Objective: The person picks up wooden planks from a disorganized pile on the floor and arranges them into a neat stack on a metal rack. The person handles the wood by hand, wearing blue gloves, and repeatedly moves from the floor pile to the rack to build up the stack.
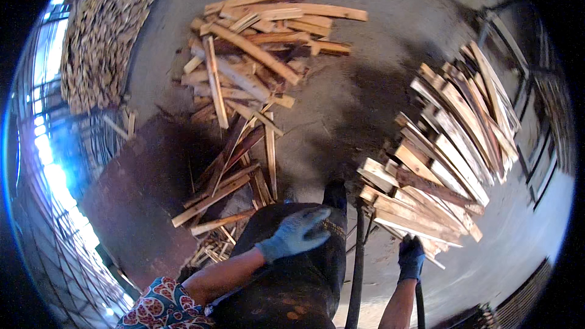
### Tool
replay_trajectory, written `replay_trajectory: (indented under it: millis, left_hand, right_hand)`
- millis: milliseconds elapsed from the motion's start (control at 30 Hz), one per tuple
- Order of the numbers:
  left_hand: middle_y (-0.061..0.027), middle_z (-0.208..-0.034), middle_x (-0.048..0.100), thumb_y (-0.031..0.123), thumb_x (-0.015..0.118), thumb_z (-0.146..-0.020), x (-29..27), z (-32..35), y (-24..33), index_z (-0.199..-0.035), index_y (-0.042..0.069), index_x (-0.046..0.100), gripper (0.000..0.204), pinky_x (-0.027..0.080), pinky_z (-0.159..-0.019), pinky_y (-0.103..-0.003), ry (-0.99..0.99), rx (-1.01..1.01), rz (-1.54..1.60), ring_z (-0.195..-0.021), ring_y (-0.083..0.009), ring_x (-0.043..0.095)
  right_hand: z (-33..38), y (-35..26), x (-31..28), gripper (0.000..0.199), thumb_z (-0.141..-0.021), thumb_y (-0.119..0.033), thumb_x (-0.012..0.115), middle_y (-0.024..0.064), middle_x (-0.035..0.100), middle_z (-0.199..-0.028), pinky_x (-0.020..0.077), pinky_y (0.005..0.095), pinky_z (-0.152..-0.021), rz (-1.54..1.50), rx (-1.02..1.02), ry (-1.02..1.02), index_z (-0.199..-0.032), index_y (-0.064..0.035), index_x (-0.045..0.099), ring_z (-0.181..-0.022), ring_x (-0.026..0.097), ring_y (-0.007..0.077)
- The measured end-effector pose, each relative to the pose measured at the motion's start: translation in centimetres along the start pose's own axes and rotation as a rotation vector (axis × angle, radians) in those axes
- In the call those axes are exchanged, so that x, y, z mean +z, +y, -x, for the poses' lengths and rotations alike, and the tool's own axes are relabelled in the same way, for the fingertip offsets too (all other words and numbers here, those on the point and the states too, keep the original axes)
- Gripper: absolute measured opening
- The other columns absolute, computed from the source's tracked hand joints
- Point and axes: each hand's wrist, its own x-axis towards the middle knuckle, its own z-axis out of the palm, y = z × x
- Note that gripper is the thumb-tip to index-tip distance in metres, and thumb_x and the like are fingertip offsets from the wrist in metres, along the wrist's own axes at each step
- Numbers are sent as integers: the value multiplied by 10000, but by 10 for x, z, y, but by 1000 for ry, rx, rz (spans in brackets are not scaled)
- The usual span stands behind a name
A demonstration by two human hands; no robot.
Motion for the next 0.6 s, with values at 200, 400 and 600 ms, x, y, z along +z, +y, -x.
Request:
replay_trajectory:
  millis: [200,400,600]
  left_hand:
    - [-180,-1091,585,357,637,-791,12,115,-128,-1128,57,554,458,457,-834,-358,311,-575,305,-969,-322,583]
    - [-137,-1106,599,281,679,-791,48,198,-196,-1172,-22,515,514,431,-906,-311,436,-905,736,-1032,-211,565]
    - [-207,-1293,424,434,670,-724,-10,216,-294,-1319,73,382,753,335,-994,-410,519,-744,105,-1199,-363,404]
  right_hand:
    - [-9,-93,98,340,-851,-248,595,98,631,-929,476,262,-503,-6,355,43,-1133,-71,527,-622,609,164]
    - [-25,-136,253,406,-820,-92,614,79,625,-1013,503,271,-689,-28,238,-507,-1211,-68,508,-813,621,171]
    - [-1,-82,376,409,-857,-159,556,109,613,-1037,505,305,-683,108,567,-680,-1240,-48,468,-819,610,202]
